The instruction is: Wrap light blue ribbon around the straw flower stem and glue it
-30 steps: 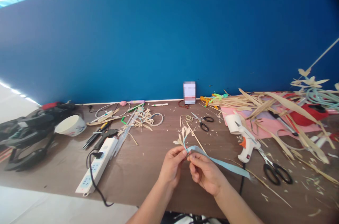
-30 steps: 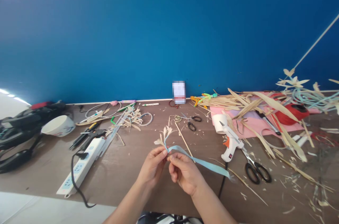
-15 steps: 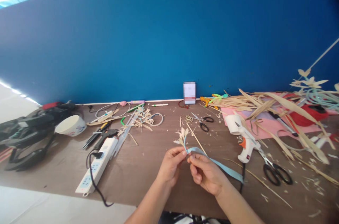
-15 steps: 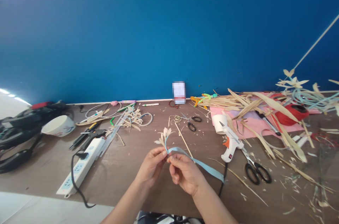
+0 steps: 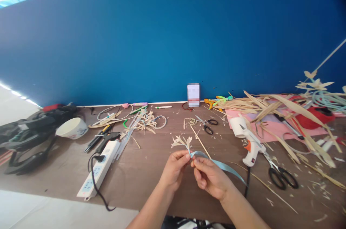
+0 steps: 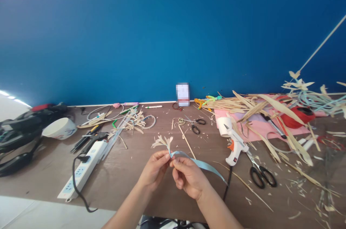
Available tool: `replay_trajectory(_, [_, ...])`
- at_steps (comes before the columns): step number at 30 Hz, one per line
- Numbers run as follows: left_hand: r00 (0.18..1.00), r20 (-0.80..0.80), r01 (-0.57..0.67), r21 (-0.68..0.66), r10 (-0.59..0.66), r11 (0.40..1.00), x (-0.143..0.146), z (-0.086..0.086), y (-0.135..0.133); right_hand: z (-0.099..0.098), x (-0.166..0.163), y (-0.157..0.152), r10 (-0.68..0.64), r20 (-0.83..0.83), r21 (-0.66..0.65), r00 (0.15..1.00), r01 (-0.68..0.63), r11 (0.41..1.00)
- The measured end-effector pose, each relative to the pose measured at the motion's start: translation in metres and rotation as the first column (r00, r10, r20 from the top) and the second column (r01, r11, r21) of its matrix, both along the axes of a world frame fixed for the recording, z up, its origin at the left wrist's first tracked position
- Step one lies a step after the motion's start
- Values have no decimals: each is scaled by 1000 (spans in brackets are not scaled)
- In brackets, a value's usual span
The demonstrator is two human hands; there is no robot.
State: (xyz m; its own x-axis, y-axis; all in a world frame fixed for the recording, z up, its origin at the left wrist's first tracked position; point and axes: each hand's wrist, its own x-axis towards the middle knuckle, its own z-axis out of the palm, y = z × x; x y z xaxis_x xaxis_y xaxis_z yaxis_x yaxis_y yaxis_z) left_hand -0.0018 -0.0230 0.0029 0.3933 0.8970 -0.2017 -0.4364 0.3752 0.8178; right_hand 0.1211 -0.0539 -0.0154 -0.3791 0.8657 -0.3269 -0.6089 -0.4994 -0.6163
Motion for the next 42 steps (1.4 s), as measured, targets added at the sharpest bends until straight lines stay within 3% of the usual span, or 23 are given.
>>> replay_trajectory(5, [999, -23, -25, 5, 25, 1000, -1, -2, 0, 3, -3, 0, -55, 103, 7, 993, 55, 998])
replay_trajectory(9, [989, -105, -106, 29, 108, 994, -1, -6, 1, 7, -7, -3, -190, 336, 135, 922, 153, 979])
replay_trajectory(12, [968, -194, -140, 108, 159, 984, -1, -5, 1, 7, -9, -4, -293, 402, 232, 868, 212, 949])
replay_trajectory(15, [961, -239, -102, 174, 143, 979, 0, 0, 1, 3, -11, -4, -351, 365, 262, 862, 267, 928])
replay_trajectory(20, [964, -251, -35, 198, 86, 980, 3, 5, -2, 1, -13, 0, -409, 210, 134, 888, 389, 912])
replay_trajectory(27, [956, -263, -71, 207, 126, 976, 3, 1, -3, 4, -10, 4, -429, 142, 95, 892, 419, 903])
replay_trajectory(35, [994, -65, -92, -77, 87, 993, 2, -10, -3, 1, -12, 1, -462, 123, 148, 878, 444, 883])
replay_trajectory(42, [993, -58, -109, -129, 102, 986, 3, -8, -5, 0, -15, 0, -508, 123, 151, 853, 490, 859])
